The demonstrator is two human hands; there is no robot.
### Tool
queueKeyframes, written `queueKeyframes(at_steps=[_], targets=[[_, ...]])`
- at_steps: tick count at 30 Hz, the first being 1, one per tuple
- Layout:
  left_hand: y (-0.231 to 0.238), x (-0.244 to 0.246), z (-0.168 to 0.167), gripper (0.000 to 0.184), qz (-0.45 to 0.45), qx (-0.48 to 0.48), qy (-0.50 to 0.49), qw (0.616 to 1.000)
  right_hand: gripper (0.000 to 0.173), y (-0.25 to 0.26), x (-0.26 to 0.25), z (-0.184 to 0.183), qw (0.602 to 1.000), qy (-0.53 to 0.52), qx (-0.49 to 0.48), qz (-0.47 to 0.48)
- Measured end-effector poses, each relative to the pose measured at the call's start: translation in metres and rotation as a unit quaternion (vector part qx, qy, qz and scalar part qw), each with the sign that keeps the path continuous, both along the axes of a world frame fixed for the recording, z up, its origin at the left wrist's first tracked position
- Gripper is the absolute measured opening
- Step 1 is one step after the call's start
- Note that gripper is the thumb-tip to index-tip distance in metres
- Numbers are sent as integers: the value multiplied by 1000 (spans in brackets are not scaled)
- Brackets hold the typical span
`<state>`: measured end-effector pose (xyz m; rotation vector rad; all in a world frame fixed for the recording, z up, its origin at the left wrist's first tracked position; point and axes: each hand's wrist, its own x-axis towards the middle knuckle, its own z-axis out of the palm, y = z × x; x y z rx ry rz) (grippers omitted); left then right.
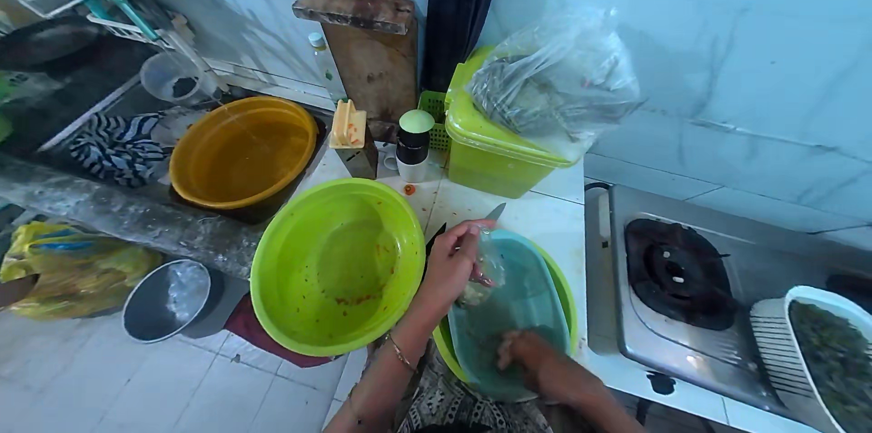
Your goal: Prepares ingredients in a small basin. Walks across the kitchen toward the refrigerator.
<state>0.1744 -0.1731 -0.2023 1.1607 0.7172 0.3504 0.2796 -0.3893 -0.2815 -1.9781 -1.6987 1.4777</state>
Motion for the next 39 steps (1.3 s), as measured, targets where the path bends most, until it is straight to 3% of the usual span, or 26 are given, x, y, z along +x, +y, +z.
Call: queueKeyframes(at_steps=[3, 5, 7, 9, 13, 18, 21, 24, 27, 32, 35, 39], targets=[[-2, 1, -1, 32, -2, 5, -9, 1000, 45, 25, -1, -11, 993, -60, 79, -59], [-5, 4, -2, 32, -10, 10, -11, 1000, 37, 29, -6, -25, 994, -48, 96, -24], [-4, 4, -2, 32, -20, 15, -8, 1000, 25, 25, -11, -28, 997, -32, 54, 49], [-2, 3, -2, 32, -19, 11, -10, 1000, 28, 23, -3, -25, 995, -36, 8, 90], [-3, 3, -3, 32, -9, 11, -7, 1000, 38, 32, 11, -23, 994, -75, 66, 46], [-1, 7, 0, 32, -25, 15, -1, 1000, 27, 31, 11, -24, 993, -40, -30, 109], [0, 6, -3, 32, -21, 11, -7, 1000, 35, 34, 20, -11, 995, -98, -30, -14], [0, 5, -3, 33, -21, 12, -10, 1000, 49, 41, 8, 0, 966, -157, -187, -85], [-1, 6, 2, 32, -22, 10, -10, 1000, 53, 38, -11, -2, 967, -113, -209, -88], [-2, 6, 4, 33, -21, 4, -18, 1000, 35, 31, -36, -15, 991, -39, -84, -92], [-1, 7, 3, 33, -26, 4, -16, 1000, 34, 22, -37, -26, 995, -7, -25, -97], [-2, 8, 3, 33, -28, 2, -16, 999, 34, 17, -17, -20, 990, 103, -49, -79]])
